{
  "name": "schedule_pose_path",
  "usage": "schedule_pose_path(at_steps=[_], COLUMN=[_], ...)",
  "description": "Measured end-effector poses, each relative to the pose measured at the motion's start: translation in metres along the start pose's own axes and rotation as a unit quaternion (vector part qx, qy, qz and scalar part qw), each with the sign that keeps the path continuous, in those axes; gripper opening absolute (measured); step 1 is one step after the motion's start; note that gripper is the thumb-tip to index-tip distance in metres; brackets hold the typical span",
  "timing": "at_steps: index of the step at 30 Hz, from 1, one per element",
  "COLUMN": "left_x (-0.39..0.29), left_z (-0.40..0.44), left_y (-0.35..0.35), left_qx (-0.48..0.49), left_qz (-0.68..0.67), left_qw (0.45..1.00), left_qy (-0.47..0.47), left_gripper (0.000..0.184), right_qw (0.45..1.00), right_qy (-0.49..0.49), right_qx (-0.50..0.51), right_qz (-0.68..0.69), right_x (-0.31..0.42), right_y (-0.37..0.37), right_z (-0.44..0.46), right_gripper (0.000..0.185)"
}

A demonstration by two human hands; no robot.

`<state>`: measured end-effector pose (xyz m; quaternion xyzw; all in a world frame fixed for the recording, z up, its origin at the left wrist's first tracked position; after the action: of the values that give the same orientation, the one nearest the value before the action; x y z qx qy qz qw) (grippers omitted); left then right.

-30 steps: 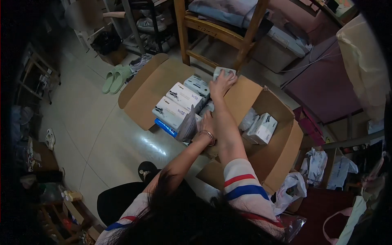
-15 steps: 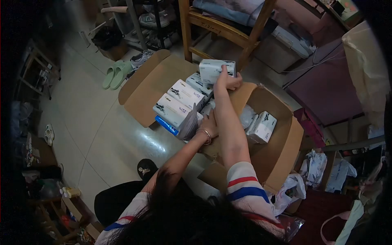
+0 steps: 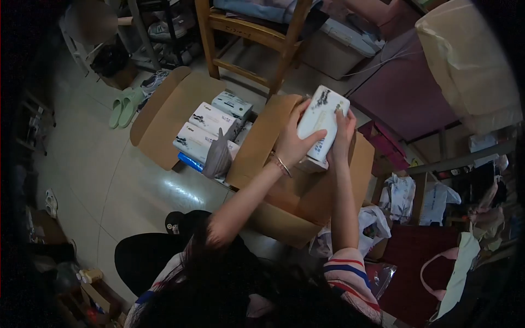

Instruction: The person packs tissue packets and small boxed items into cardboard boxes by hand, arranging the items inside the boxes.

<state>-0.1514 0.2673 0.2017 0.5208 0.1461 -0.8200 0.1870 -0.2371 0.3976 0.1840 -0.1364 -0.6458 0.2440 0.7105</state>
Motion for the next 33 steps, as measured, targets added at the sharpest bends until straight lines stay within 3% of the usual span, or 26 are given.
schedule_pose_path(at_steps=[3,4,5,7,8,9,10,11,12,13,15,17,19,20,21,23,24,25,27,28,30,33], left_x=[0.035,0.051,0.071,0.100,0.125,0.144,0.135,0.119,0.103,0.100,0.084,0.102,0.108,0.115,0.120,0.103,0.099,0.101,0.099,0.098,0.094,0.106], left_z=[-0.023,-0.035,-0.052,-0.070,-0.086,-0.103,-0.104,-0.100,-0.099,-0.098,-0.080,-0.086,-0.085,-0.090,-0.095,-0.091,-0.089,-0.089,-0.089,-0.088,-0.090,-0.095], left_y=[-0.035,-0.041,-0.052,-0.058,-0.057,-0.049,-0.039,-0.034,-0.033,-0.029,-0.014,-0.004,0.005,0.005,0.005,0.008,0.007,0.008,0.008,0.008,0.006,0.004], left_qx=[0.065,0.069,0.112,0.159,0.254,0.337,0.342,0.416,0.453,0.455,0.338,0.324,0.307,0.340,0.372,0.399,0.421,0.419,0.405,0.403,0.405,0.456], left_qz=[-0.159,-0.161,-0.175,-0.191,-0.002,0.187,0.186,0.410,0.598,0.599,0.732,0.720,0.708,0.678,0.646,0.629,0.611,0.611,0.592,0.594,0.581,0.584], left_qw=[0.973,0.972,0.959,0.940,0.926,0.867,0.865,0.796,0.661,0.659,0.585,0.606,0.629,0.645,0.661,0.665,0.669,0.671,0.696,0.695,0.705,0.671], left_qy=[0.153,0.155,0.193,0.232,0.280,0.315,0.317,0.162,-0.009,-0.007,-0.088,-0.091,-0.091,-0.089,-0.083,-0.056,-0.037,-0.032,-0.045,-0.043,-0.039,-0.006], left_gripper=[0.064,0.064,0.059,0.053,0.046,0.039,0.039,0.034,0.030,0.030,0.031,0.031,0.031,0.032,0.032,0.036,0.039,0.039,0.039,0.039,0.036,0.042], right_qw=[0.988,0.981,0.981,0.926,0.869,0.819,0.760,0.688,0.638,0.583,0.561,0.542,0.532,0.479,0.479,0.248,0.262,0.258,0.286,0.285,0.367,0.347], right_qy=[-0.039,-0.060,-0.058,-0.110,-0.100,-0.160,-0.221,-0.312,-0.352,-0.390,-0.395,-0.399,-0.346,-0.305,-0.306,-0.290,-0.218,-0.217,-0.124,-0.122,-0.135,-0.145], right_qx=[0.075,0.070,0.064,0.077,0.091,0.100,0.110,0.139,0.184,0.229,0.243,0.257,0.100,0.110,0.114,0.410,0.495,0.500,0.479,0.481,0.442,0.442], right_qz=[-0.127,-0.171,-0.172,-0.352,-0.475,-0.542,-0.602,-0.640,-0.660,-0.675,-0.685,-0.693,-0.766,-0.815,-0.815,-0.828,-0.799,-0.798,-0.821,-0.820,-0.807,-0.814], right_x=[0.011,0.001,-0.004,-0.024,-0.031,-0.039,-0.047,-0.061,-0.086,-0.118,-0.192,-0.225,-0.208,-0.209,-0.205,-0.226,-0.247,-0.262,-0.278,-0.282,-0.285,-0.271], right_y=[0.016,0.036,0.054,0.092,0.107,0.114,0.115,0.115,0.121,0.135,0.183,0.194,0.194,0.184,0.165,0.127,0.125,0.144,0.162,0.167,0.169,0.155], right_z=[-0.041,-0.046,-0.049,-0.056,-0.060,-0.071,-0.085,-0.098,-0.106,-0.114,-0.114,-0.118,-0.106,-0.107,-0.109,-0.142,-0.163,-0.173,-0.170,-0.163,-0.145,-0.150], right_gripper=[0.080,0.093,0.093,0.105,0.113,0.113,0.113,0.113,0.113,0.113,0.116,0.118,0.113,0.092,0.092,0.075,0.055,0.055,0.038,0.038,0.029,0.034])
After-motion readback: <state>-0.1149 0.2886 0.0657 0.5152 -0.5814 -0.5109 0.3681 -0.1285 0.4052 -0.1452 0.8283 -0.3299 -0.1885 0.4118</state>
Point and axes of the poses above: each hand's wrist, its own z-axis towards the middle knuckle, its own y-axis out of the back of the hand, x = y × z, the point moved 9 cm from there along z, towards the middle knuckle, and after that the axes turned 10 degrees about z, right-handed, at the moved point
